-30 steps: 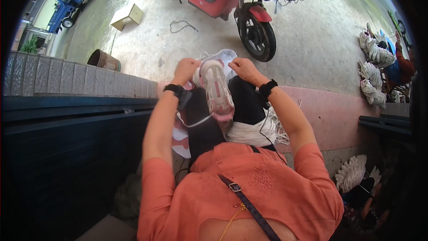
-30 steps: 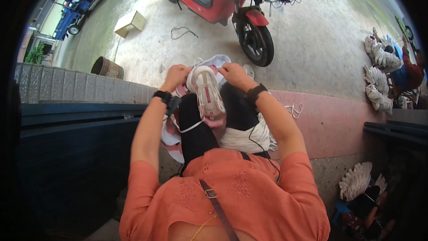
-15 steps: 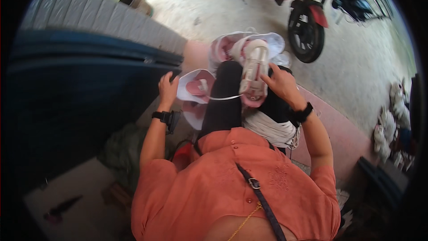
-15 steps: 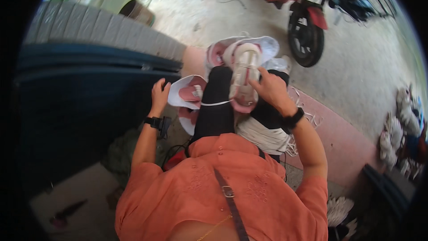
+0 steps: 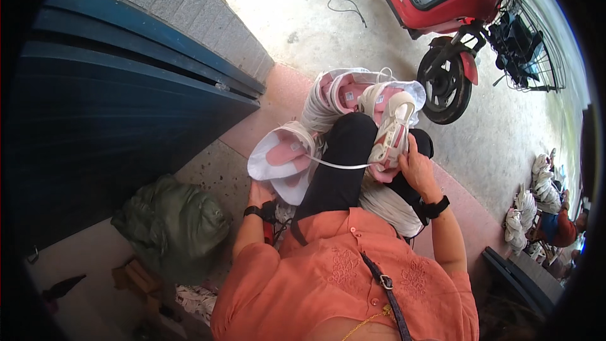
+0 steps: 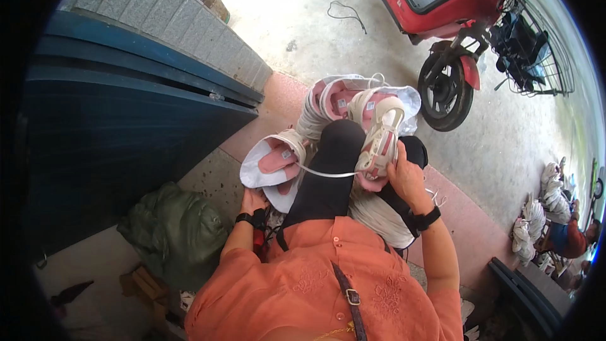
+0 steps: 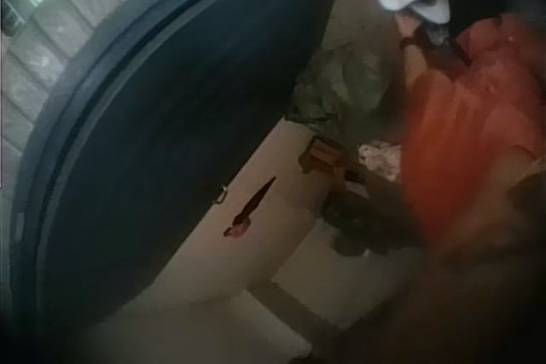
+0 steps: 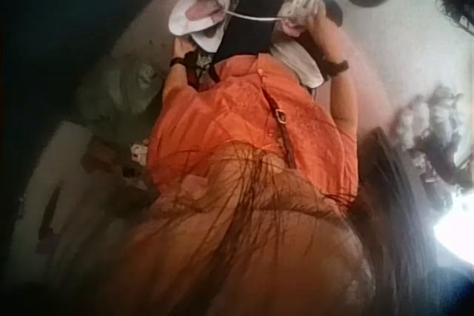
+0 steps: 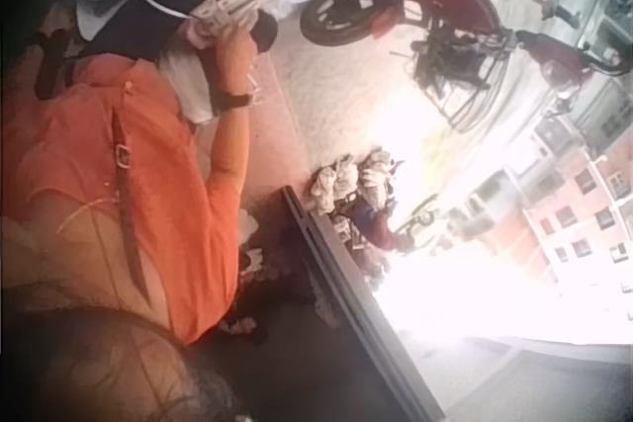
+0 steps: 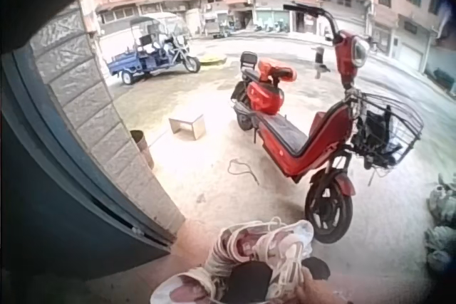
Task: Insert laces into a white and pink shoe and tie them.
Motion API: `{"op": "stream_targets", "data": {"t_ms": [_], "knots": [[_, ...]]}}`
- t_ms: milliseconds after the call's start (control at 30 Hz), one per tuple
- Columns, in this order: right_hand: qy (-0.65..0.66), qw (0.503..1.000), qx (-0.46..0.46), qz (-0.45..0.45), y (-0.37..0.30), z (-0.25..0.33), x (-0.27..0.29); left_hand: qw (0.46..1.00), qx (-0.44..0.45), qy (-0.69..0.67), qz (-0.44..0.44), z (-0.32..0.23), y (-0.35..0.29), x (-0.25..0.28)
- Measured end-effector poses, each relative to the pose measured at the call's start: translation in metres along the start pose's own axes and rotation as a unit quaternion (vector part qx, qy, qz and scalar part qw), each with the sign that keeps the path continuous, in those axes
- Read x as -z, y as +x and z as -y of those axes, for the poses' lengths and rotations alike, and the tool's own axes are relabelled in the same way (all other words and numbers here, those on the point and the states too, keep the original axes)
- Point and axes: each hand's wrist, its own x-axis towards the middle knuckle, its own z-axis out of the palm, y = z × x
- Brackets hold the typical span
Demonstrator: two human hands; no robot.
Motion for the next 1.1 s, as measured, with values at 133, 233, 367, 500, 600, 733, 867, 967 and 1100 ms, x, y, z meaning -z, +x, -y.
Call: {"op": "stream_targets", "data": {"t_ms": [133, 233, 367, 500, 600, 733, 867, 967, 1100], "knots": [[-0.006, 1.000, 0.010, -0.009, 0.005, -0.003, -0.013, 0.997, 0.034, 0.055, -0.040, -0.028, 0.020, -0.009], [-0.021, 1.000, 0.004, 0.001, 0.014, -0.004, -0.018, 0.994, 0.026, 0.080, 0.067, -0.068, 0.047, -0.031], [-0.018, 0.999, -0.017, 0.020, 0.016, 0.003, -0.015, 0.985, 0.018, 0.138, 0.101, -0.119, 0.069, -0.058], [0.025, 1.000, -0.007, 0.013, 0.020, 0.006, -0.020, 0.994, -0.063, 0.089, 0.007, -0.067, 0.104, -0.016], [0.003, 1.000, -0.021, -0.001, 0.021, 0.000, -0.018, 0.995, -0.101, -0.020, 0.012, -0.018, 0.105, -0.060], [0.002, 1.000, -0.009, 0.001, 0.015, -0.001, -0.016, 0.988, -0.151, 0.002, 0.009, -0.041, 0.099, -0.088], [0.010, 1.000, -0.006, 0.012, 0.017, -0.001, -0.020, 0.984, -0.147, 0.051, -0.085, -0.113, 0.106, -0.082], [-0.004, 1.000, -0.020, 0.019, 0.014, 0.001, -0.011, 0.961, -0.138, 0.151, -0.184, -0.130, 0.093, -0.118], [0.006, 1.000, 0.001, -0.019, 0.004, -0.008, -0.010, 0.913, -0.137, 0.329, -0.200, -0.138, 0.028, -0.147]]}}
